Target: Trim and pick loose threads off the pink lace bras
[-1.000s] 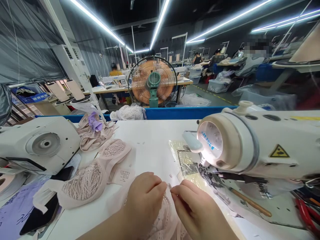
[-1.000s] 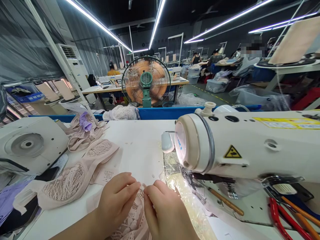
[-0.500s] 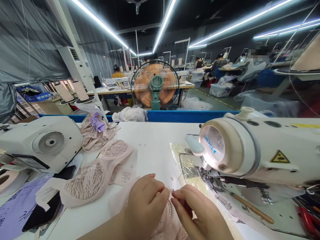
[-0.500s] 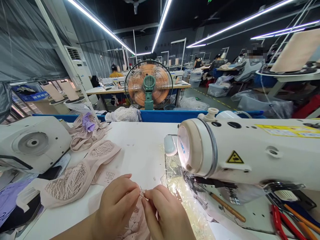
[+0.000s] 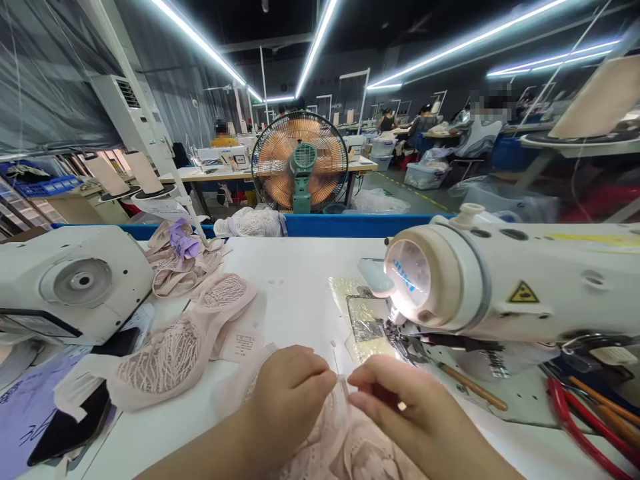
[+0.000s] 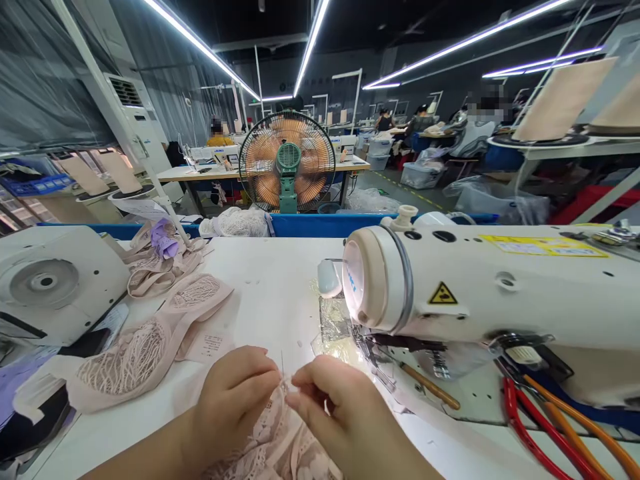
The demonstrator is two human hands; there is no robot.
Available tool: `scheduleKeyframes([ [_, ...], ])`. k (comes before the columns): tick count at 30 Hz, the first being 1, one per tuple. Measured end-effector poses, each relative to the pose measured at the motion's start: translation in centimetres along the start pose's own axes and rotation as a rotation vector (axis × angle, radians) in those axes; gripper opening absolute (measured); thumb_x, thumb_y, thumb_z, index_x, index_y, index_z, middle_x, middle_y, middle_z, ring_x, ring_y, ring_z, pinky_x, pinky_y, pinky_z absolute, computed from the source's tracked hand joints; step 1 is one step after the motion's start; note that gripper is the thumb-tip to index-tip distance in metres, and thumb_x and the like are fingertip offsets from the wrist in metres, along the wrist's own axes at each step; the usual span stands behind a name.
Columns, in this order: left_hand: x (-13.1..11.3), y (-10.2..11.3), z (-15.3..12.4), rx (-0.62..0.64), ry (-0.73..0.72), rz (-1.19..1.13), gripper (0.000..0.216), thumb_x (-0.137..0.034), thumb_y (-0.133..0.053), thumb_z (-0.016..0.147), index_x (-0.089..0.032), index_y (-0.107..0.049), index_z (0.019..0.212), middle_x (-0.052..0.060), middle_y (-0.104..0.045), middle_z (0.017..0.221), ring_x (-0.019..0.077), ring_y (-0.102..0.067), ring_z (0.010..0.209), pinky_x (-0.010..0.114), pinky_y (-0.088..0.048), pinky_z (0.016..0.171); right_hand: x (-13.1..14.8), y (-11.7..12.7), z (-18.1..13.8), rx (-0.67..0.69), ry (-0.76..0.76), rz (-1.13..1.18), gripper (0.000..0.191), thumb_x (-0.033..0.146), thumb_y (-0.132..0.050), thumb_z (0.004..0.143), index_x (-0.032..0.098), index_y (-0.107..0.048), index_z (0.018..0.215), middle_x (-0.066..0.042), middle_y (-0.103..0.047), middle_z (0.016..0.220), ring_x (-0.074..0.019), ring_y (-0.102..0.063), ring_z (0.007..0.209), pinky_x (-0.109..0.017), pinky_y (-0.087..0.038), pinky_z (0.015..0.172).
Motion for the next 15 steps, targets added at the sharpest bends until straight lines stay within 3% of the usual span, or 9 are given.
scheduleKeyframes([
  [5,0.3,-0.5,-0.1,0.03,0.092,-0.229,0.019,-0.004,-0.05,0.077,-0.018,-0.056,0.088,0.004,-0.062,0.075,0.0123,-0.055,0.069,0.024,-0.045,0.061,0.2,0.9,0.9,0.028,-0.105,0.171,0.015,0.031,-0.049,0.082,0.023,-0.061,0.079,-0.004,-0.055,0.108,-0.0184,-0.053,0.085,-0.029,-0.041,0.065],
  [10,0.2,-0.8,0.1,0.055,0.168,-0.381,0.016,-0.004,-0.05,0.077,-0.018,-0.055,0.084,0.002,-0.06,0.072,0.0112,-0.054,0.067,0.023,-0.043,0.062,-0.4,-0.6,1.4,0.108,-0.269,0.613,0.01,0.027,-0.057,0.076,0.019,-0.056,0.069,-0.005,-0.052,0.12,-0.0246,-0.049,0.105,-0.037,-0.037,0.085],
  [12,0.2,-0.8,0.2,0.093,0.275,-0.46,0.012,-0.006,-0.05,0.076,-0.017,-0.055,0.078,0.001,-0.057,0.067,0.0104,-0.051,0.062,0.022,-0.041,0.059,-0.6,-1.2,1.5,0.046,-0.311,0.706,0.013,0.026,-0.054,0.077,0.019,-0.053,0.067,-0.006,-0.049,0.124,-0.0253,-0.042,0.114,-0.04,-0.031,0.093],
  [15,0.4,-0.9,0.2,0.177,0.523,-0.623,0.008,-0.01,-0.053,0.074,-0.015,-0.054,0.068,0.0,-0.052,0.064,0.0095,-0.047,0.058,0.021,-0.037,0.054,-0.8,-1.5,1.3,-0.194,-0.323,0.772,0.019,0.029,-0.05,0.08,0.019,-0.049,0.064,-0.006,-0.049,0.124,-0.0233,-0.039,0.117,-0.039,-0.028,0.095],
])
Point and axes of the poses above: each hand's wrist, its own z-axis towards the middle knuckle, its own y-axis out of the back of the hand, x = y × z, the point moved 2 cm from there along z, towards the middle knuckle
